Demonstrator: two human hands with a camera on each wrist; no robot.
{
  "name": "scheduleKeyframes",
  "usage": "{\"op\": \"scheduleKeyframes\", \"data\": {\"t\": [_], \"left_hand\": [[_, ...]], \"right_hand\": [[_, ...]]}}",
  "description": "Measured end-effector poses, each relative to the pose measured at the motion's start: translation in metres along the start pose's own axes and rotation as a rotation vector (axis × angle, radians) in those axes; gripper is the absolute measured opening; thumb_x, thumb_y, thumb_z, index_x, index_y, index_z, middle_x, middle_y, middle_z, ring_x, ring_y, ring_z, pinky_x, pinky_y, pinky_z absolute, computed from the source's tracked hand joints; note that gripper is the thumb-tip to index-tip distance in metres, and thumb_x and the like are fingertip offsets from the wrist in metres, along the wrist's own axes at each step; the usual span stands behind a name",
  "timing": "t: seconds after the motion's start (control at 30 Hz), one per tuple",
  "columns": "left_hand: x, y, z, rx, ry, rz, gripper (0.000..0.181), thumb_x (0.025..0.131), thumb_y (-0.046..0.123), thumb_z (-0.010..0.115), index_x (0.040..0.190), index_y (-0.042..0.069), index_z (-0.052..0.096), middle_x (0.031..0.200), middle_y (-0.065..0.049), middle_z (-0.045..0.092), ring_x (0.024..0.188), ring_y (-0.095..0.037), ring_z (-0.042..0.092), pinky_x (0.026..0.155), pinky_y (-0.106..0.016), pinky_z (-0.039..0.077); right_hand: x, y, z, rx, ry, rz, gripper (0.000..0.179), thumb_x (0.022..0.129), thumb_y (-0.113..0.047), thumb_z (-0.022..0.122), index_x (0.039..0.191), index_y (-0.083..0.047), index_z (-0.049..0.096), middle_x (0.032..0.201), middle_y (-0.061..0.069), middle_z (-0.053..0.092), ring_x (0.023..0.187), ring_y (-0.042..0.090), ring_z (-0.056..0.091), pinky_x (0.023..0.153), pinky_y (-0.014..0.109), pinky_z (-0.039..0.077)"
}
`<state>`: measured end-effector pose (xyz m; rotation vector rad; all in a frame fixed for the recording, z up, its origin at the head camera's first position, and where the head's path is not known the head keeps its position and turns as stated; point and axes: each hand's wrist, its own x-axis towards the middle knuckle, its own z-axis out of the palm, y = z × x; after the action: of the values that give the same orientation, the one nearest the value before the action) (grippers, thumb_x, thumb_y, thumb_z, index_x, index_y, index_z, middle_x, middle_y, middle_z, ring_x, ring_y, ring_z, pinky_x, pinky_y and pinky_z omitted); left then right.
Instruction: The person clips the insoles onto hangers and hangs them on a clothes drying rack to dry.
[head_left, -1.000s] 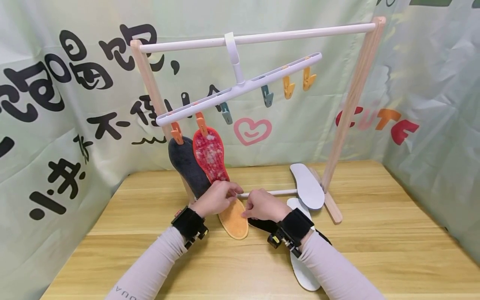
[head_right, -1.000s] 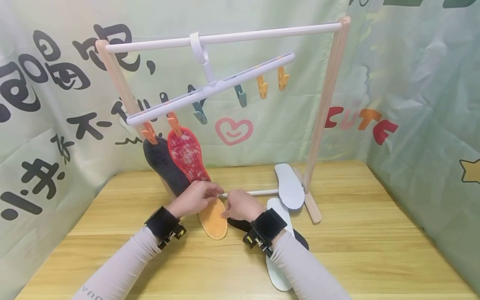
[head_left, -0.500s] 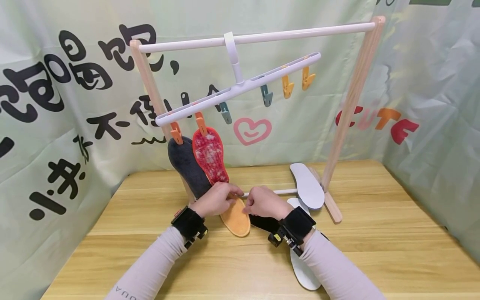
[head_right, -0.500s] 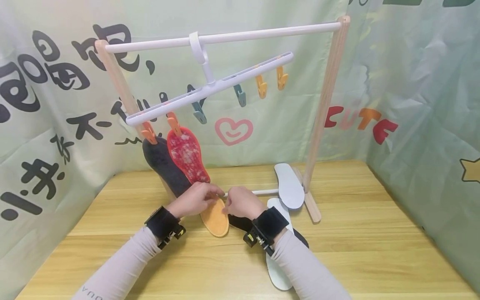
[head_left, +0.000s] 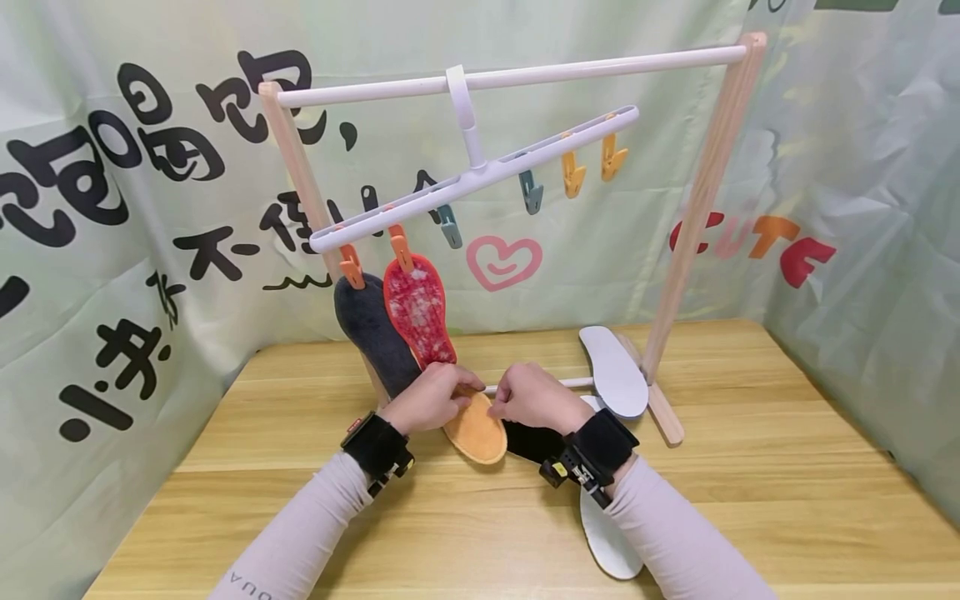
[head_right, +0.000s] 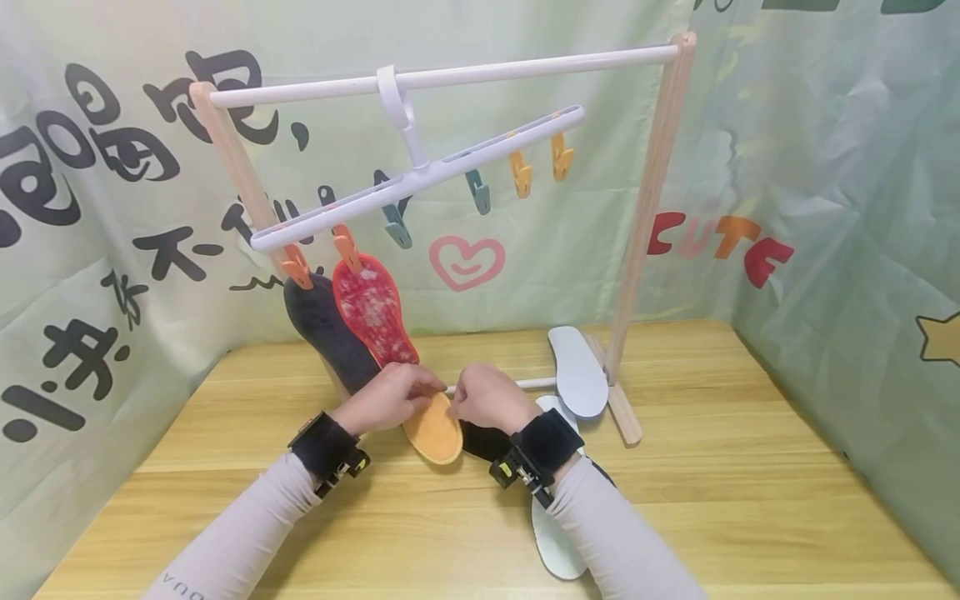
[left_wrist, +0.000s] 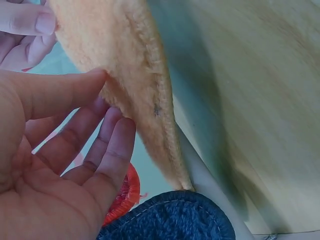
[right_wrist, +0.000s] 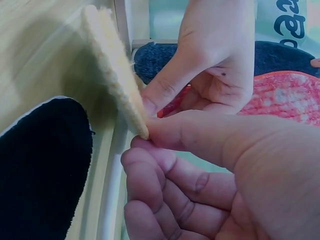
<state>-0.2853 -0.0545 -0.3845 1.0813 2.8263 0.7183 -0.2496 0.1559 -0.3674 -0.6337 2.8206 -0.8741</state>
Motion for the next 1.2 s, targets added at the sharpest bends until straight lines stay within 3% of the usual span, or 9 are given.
{"op": "scheduleKeyframes", "data": {"t": [0.33, 0.7, 0.97, 1.2], "left_hand": [[0.000, 0.002, -0.001, 0.027, 0.021, 0.027, 0.021, 0.098, 0.002, 0.075, 0.118, 0.008, 0.081, 0.114, -0.007, 0.081, 0.110, -0.022, 0.074, 0.096, -0.038, 0.061], [0.000, 0.000, 0.000, 0.023, 0.067, 0.020, 0.011, 0.097, 0.005, 0.078, 0.106, 0.011, 0.081, 0.104, -0.003, 0.079, 0.101, -0.019, 0.074, 0.091, -0.035, 0.060], [-0.002, -0.002, 0.001, -0.014, 0.101, -0.023, 0.006, 0.098, 0.010, 0.079, 0.101, 0.014, 0.081, 0.100, 0.000, 0.080, 0.099, -0.016, 0.075, 0.090, -0.034, 0.061], [-0.001, -0.001, 0.000, -0.038, 0.128, -0.038, 0.003, 0.099, 0.012, 0.078, 0.100, 0.013, 0.081, 0.097, 0.001, 0.080, 0.093, -0.013, 0.073, 0.083, -0.029, 0.059]], "right_hand": [[-0.001, 0.000, -0.008, -0.017, 0.026, -0.010, 0.030, 0.095, -0.018, 0.082, 0.067, -0.012, 0.073, 0.058, -0.009, 0.053, 0.058, 0.009, 0.048, 0.063, 0.022, 0.039], [-0.003, 0.003, -0.012, 0.008, 0.056, -0.036, 0.028, 0.091, -0.016, 0.079, 0.064, -0.013, 0.072, 0.055, -0.013, 0.044, 0.054, 0.005, 0.042, 0.057, 0.020, 0.032], [0.000, 0.004, -0.013, -0.029, 0.081, -0.038, 0.022, 0.090, -0.020, 0.080, 0.070, -0.015, 0.077, 0.060, -0.013, 0.059, 0.059, 0.005, 0.051, 0.059, 0.021, 0.040], [-0.001, 0.003, -0.015, 0.016, 0.063, -0.002, 0.022, 0.094, -0.021, 0.081, 0.074, -0.013, 0.077, 0.065, -0.008, 0.065, 0.060, 0.007, 0.052, 0.059, 0.022, 0.041]]}}
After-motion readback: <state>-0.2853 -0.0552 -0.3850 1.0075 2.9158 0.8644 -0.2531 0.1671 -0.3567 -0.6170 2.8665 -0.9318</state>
